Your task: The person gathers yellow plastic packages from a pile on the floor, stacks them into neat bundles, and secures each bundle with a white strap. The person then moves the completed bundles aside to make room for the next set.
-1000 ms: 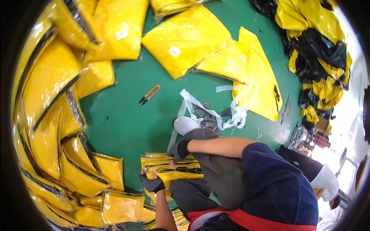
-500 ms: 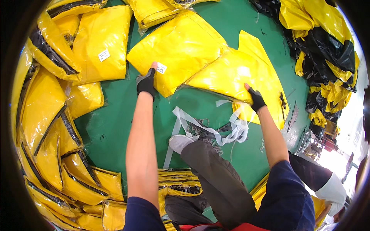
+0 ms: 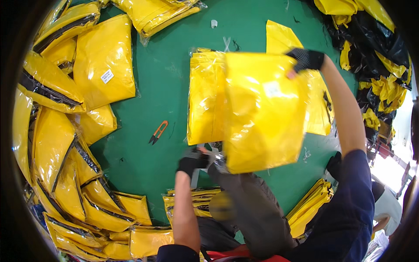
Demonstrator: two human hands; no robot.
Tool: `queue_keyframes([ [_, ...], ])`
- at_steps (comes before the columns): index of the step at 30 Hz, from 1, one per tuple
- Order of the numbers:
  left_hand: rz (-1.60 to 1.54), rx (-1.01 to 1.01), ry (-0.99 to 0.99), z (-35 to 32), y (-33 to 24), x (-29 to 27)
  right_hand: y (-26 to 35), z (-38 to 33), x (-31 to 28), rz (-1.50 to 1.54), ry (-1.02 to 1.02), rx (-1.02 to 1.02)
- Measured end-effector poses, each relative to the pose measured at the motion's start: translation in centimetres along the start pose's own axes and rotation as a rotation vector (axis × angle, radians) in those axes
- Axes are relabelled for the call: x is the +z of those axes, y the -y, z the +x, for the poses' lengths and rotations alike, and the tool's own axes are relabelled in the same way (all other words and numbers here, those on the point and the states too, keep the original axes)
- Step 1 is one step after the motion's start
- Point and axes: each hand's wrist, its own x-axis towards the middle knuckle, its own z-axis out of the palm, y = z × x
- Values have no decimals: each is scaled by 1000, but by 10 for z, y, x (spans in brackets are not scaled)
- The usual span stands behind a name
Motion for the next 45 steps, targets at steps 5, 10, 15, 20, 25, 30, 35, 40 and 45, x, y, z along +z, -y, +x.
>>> queue_keyframes([
  [5,-206,401,-115,67,-122,-54,64,93,33,191,-80,2],
  [10,-296,139,113,84,-143,-48,-16,99,125,684,-918,-13],
  [15,-413,109,293,84,-154,-50,-87,95,205,1374,-439,-53],
  [20,-673,145,-110,16,-169,-77,49,92,164,779,-826,-262],
  [25,-650,153,-665,-144,-150,-191,229,97,199,499,-109,-500],
  [30,-783,-74,-1089,-373,-50,-183,348,36,325,188,494,-488],
  [35,-1160,-454,-1225,-530,18,-15,328,-64,423,350,660,-579],
  [40,-1494,-464,-1192,-518,73,87,261,-72,484,273,681,-353],
  [45,-967,-495,-1015,-496,155,153,211,-60,506,3,622,-472],
])
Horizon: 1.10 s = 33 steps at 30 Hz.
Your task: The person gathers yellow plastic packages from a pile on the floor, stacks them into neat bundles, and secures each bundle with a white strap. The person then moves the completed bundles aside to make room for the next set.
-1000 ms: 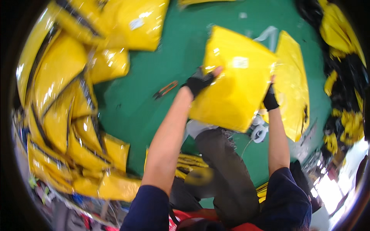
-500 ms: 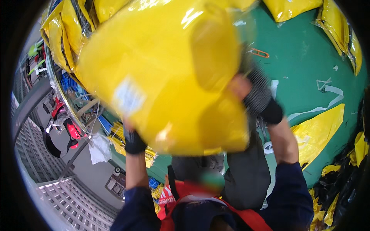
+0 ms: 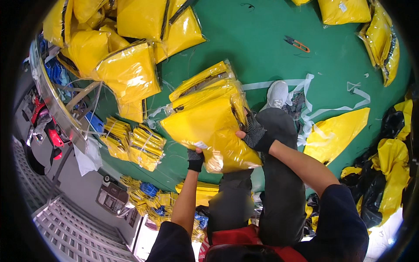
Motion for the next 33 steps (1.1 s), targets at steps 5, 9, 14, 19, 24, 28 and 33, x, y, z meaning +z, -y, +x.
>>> queue_keyframes([
  [5,435,-25,-73,-2,-83,19,12,5,-3,-163,66,179],
  [9,651,550,-51,6,-252,48,-9,10,4,-420,132,77],
  [14,1197,789,0,70,-306,100,13,1,35,-264,-177,288],
  [19,1197,733,-8,110,-287,103,14,33,68,-360,-428,507],
  [24,1052,804,-7,140,-267,107,-12,53,71,-378,-611,413],
  [28,982,859,18,157,-250,95,-19,64,85,-439,-753,302],
  [33,909,815,92,187,-229,87,-22,89,95,-530,-872,290],
])
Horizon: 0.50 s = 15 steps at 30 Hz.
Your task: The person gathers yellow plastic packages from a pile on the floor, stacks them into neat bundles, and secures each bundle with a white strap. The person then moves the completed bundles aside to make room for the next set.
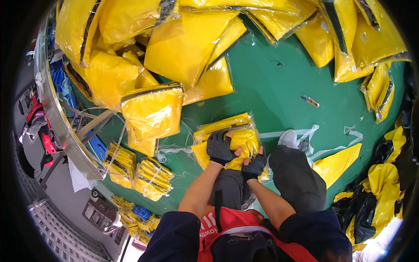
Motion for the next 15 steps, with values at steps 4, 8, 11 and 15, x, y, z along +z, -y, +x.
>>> queue_keyframes([
  [4,12,-2,-7,10,-3,10,-11,12,8,95,0,44],
  [8,32,6,1,18,2,19,-17,16,15,-77,-52,28],
  [11,34,-37,76,19,1,23,-10,28,-2,124,148,113],
  [15,-6,33,-127,9,5,21,37,98,-54,183,108,-428],
])
